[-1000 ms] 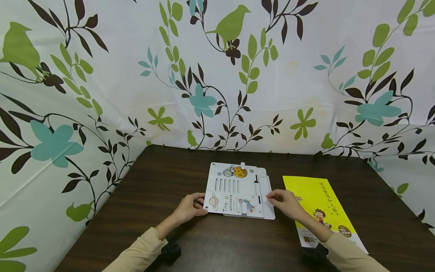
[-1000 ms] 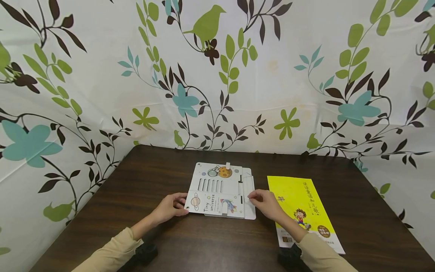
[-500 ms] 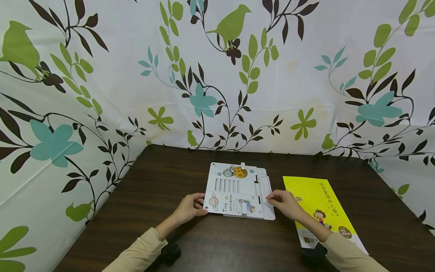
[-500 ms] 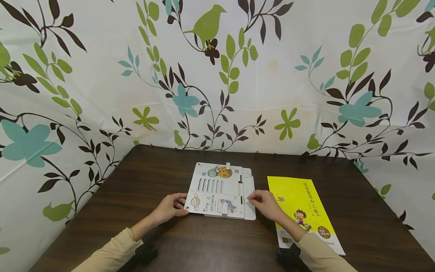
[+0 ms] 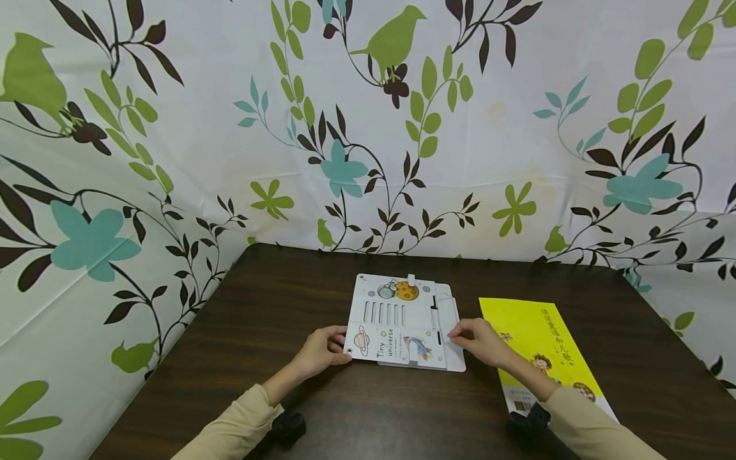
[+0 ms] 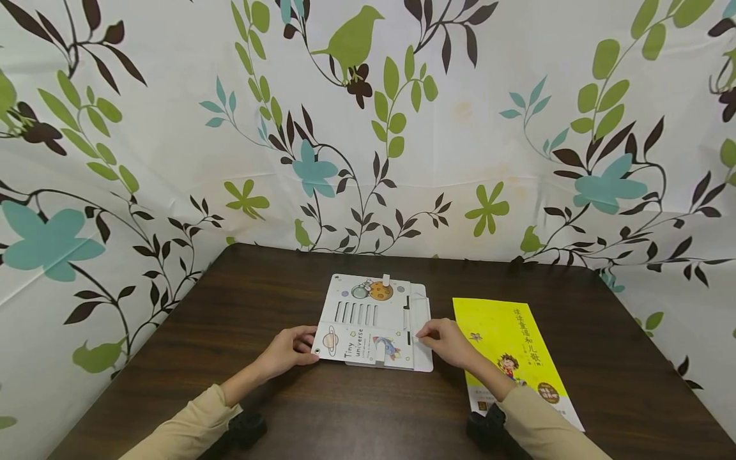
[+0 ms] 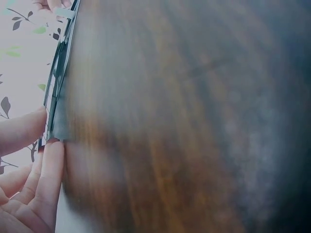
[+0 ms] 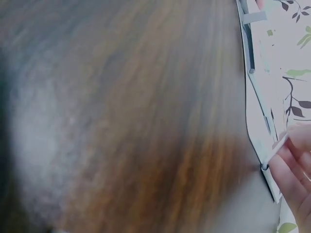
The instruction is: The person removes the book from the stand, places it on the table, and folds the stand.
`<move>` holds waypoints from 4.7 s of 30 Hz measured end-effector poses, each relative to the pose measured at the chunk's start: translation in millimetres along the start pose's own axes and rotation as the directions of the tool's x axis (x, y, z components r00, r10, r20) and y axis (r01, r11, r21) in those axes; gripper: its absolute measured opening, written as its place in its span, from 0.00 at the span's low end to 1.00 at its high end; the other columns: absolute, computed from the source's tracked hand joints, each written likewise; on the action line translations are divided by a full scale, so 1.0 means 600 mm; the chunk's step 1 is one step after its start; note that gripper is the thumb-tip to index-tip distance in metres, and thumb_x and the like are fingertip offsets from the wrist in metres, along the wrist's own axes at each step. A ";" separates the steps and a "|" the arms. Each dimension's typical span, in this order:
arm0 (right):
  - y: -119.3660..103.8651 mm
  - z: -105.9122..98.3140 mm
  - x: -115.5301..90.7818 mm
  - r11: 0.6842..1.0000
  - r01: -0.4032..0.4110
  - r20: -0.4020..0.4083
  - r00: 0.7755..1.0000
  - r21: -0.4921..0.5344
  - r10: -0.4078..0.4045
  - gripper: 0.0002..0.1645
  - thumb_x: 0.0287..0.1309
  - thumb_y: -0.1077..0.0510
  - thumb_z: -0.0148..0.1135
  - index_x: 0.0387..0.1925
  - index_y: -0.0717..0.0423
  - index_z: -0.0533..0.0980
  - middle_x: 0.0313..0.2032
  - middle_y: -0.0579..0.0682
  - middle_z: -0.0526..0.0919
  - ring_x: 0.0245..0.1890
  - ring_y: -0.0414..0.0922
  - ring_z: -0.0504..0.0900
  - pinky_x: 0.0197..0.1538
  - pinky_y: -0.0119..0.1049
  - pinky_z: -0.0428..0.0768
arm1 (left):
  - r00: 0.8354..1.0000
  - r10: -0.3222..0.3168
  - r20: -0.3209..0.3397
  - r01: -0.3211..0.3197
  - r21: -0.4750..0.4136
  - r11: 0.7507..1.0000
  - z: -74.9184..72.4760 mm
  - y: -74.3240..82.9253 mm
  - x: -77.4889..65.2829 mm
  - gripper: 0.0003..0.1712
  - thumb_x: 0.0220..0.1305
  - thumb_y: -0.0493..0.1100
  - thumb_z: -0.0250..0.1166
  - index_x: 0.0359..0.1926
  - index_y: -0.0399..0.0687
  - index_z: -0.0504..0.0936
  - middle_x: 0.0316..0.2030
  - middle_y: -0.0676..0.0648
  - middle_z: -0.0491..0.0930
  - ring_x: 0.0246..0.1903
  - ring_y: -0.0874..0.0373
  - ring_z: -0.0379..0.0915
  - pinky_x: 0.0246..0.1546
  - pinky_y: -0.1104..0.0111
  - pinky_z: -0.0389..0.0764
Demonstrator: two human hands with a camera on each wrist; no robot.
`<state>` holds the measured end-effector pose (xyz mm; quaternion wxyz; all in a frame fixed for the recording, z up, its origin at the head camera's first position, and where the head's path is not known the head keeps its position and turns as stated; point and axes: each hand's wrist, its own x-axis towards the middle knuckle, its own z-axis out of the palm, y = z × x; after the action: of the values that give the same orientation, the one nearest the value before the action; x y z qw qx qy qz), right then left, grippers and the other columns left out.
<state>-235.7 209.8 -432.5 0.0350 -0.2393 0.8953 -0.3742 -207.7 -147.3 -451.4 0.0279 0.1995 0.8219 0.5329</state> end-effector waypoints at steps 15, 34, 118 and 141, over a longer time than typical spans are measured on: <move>-0.010 -0.001 0.016 0.991 0.089 0.082 0.993 -0.104 -0.080 0.05 0.50 0.67 0.62 0.31 0.62 0.82 0.29 0.49 0.83 0.28 0.38 0.73 0.35 0.28 0.76 | 0.992 -0.126 -0.015 0.126 0.017 0.992 0.004 0.010 0.006 0.32 0.43 0.29 0.70 0.52 0.26 0.71 0.32 0.44 0.76 0.29 0.57 0.75 0.24 0.74 0.75; -0.026 -0.003 0.027 0.994 0.002 0.130 0.991 -0.107 0.012 0.05 0.49 0.69 0.62 0.30 0.63 0.82 0.32 0.53 0.83 0.29 0.42 0.73 0.32 0.27 0.75 | 0.992 -0.126 -0.014 0.126 0.017 0.992 0.002 0.006 0.006 0.33 0.43 0.30 0.71 0.52 0.26 0.71 0.32 0.44 0.76 0.29 0.57 0.75 0.24 0.73 0.74; 0.008 0.000 0.204 0.996 -0.031 -0.053 0.998 -0.088 0.026 0.23 0.53 0.63 0.60 0.50 0.70 0.71 0.43 0.62 0.78 0.44 0.55 0.76 0.47 0.47 0.75 | 0.992 -0.127 -0.002 0.127 0.028 0.992 0.001 0.004 0.009 0.33 0.43 0.30 0.71 0.53 0.26 0.70 0.31 0.44 0.76 0.29 0.57 0.76 0.22 0.73 0.74; 0.009 0.025 0.223 0.986 -0.168 -0.132 0.977 0.017 0.169 0.17 0.54 0.64 0.60 0.45 0.70 0.75 0.36 0.59 0.80 0.38 0.52 0.77 0.41 0.41 0.76 | 0.987 -0.160 -0.015 0.161 0.036 0.986 0.002 0.015 0.006 0.34 0.42 0.30 0.71 0.53 0.26 0.70 0.31 0.44 0.76 0.28 0.57 0.76 0.23 0.72 0.75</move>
<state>-352.5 142.2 -431.2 0.0077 -0.1369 0.9116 -0.3875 -208.3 -141.9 -443.1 0.0621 0.1299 0.8451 0.5148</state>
